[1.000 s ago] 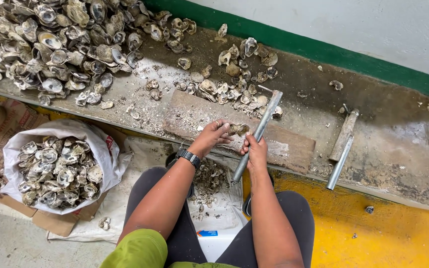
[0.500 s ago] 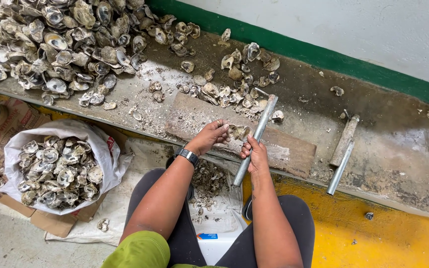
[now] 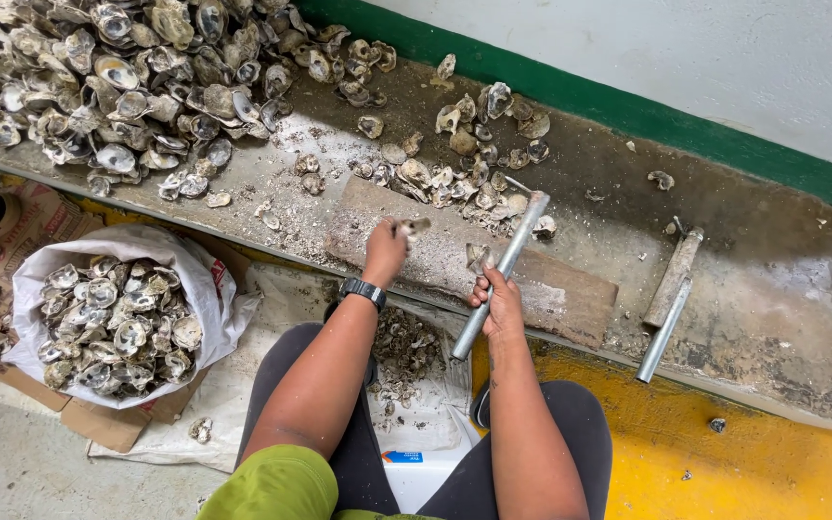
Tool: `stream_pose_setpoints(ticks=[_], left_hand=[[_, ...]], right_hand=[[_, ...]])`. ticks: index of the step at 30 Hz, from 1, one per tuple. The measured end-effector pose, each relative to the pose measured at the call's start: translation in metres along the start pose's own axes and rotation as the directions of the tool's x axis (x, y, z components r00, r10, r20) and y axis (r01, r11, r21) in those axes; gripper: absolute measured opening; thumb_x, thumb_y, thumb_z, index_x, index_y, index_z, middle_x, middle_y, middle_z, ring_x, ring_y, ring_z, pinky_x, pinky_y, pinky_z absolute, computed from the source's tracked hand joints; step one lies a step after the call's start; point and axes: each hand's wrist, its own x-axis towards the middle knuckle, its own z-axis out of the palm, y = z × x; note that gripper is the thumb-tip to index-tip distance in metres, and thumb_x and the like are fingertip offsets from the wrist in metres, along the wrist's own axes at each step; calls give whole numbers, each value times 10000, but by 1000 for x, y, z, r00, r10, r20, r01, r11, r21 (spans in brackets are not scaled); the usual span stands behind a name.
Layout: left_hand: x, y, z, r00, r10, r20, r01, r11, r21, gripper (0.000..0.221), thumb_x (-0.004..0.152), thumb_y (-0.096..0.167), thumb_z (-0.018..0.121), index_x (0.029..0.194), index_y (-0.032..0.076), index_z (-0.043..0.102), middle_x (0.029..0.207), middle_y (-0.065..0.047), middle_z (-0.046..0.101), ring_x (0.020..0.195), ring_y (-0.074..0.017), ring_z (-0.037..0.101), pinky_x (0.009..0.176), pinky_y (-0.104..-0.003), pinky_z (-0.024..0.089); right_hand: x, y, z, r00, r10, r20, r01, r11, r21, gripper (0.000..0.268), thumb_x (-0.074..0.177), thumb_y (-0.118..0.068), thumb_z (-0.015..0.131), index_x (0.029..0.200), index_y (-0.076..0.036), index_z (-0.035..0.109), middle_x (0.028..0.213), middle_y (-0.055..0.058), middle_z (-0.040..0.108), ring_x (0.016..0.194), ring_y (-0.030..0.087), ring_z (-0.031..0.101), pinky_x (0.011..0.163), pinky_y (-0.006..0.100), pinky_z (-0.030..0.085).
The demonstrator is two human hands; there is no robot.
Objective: Cleaning and shucking oyster shells using a metal tool on a wooden block.
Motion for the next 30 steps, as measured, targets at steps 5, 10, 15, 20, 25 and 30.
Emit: stream_pose_setpoints(ticks=[5, 10, 15, 20, 25, 30], left_hand=[[-2, -10, 10, 958, 169, -232, -87, 942, 324, 506, 933, 156, 637, 1391, -17, 510, 1179, -195, 613, 871, -216, 626, 718, -341, 526], [-34, -6, 47, 976, 147, 161, -188, 942, 280, 591, 976, 390, 661, 1399, 1, 522, 1359, -176, 576, 1127, -245, 599, 943, -410, 522], [-27, -26, 62, 919, 138, 368, -2, 938, -345, 576, 1015, 560, 511, 1284, 78, 676, 1090, -59, 728, 990, -133, 644, 880, -334, 527], [-44, -14, 63, 872, 143, 468, 91, 892, -442, 377, 1039, 290, 599, 1300, 21, 553, 1039, -107, 660, 917, -218, 624, 847, -413, 528], [-21, -12, 44, 979, 99, 181, -65, 980, -188, 372, 990, 71, 566, 1356, 60, 503, 1163, -49, 652, 988, -187, 670, 853, -408, 597], [-30, 8, 10, 920, 381, -91, -225, 704, 673, 518, 792, -3, 693, 1294, 67, 587, 1026, -204, 705, 914, -389, 685, 777, -517, 535]], right_hand=[[4, 6, -2, 997, -34, -75, 32, 999, -16, 151, 955, -99, 659, 963, -62, 513, 738, 60, 609, 521, 95, 511, 440, 266, 460], [-6, 9, 10, 995, -47, -90, 44, 998, -43, 141, 954, -81, 649, 985, -59, 512, 764, 78, 634, 534, 101, 527, 453, 267, 473], [-17, 12, 18, 993, -99, -70, 84, 978, -189, 107, 980, -83, 644, 1006, -55, 544, 727, 50, 604, 519, 96, 519, 449, 256, 474], [-20, 11, 22, 995, -62, -76, 48, 983, -179, 130, 971, -138, 653, 1015, -51, 566, 727, 46, 616, 527, 91, 546, 455, 247, 496], [-34, 5, 21, 996, -74, 40, 84, 906, -415, 202, 944, -190, 708, 1025, -62, 574, 708, 30, 636, 488, 71, 520, 414, 225, 445], [-46, -10, 3, 992, -128, 25, 116, 781, -613, 264, 998, -294, 656, 1036, -60, 541, 658, 2, 570, 460, 65, 479, 392, 235, 413]])
